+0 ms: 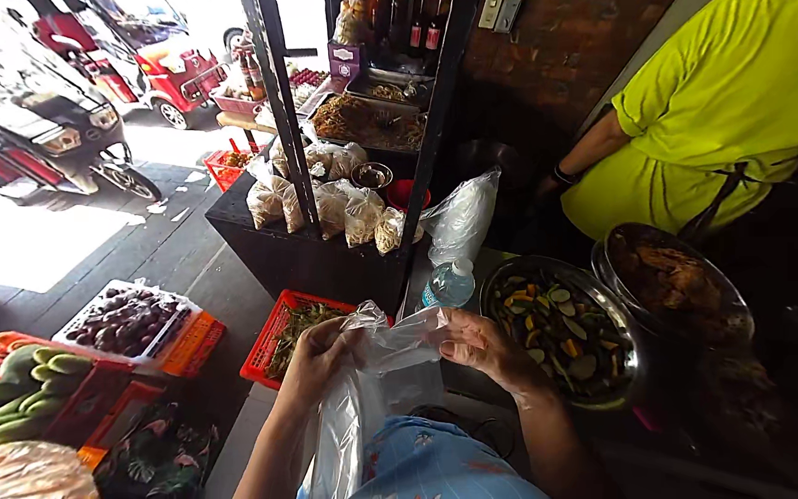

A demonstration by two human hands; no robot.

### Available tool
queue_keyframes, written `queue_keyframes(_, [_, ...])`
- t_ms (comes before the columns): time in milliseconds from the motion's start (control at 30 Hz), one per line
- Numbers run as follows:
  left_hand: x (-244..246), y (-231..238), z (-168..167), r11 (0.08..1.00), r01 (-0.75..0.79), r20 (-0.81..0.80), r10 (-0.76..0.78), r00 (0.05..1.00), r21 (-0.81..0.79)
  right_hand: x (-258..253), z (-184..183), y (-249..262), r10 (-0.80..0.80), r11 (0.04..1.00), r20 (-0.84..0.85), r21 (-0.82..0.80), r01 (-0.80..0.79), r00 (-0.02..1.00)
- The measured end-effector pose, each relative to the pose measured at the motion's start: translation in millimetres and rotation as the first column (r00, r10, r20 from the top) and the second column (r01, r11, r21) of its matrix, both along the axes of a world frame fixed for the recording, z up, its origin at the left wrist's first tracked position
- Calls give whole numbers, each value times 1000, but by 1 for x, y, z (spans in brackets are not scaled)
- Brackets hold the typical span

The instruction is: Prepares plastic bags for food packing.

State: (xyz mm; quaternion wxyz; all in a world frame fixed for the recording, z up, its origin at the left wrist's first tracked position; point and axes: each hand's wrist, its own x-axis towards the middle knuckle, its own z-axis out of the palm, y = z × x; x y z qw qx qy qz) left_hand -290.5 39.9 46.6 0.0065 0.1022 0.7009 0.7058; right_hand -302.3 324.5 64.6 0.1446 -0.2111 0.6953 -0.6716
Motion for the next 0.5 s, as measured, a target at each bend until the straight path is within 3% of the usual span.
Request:
queue_keyframes(167, [-7,15,-6,994,105,12,-105,994,-21,2,-7,-20,-206,957,-283,142,253,937])
queue_keyframes(333, [-15,16,-10,995,91,27,-92,995,42,1,-9,-16,-406,913,-174,-122,389,897])
queue_keyframes(500, [-16,26,-17,966,197,-19,-196,980,170,6,-7,-22,-522,852,-135,-130,507,842])
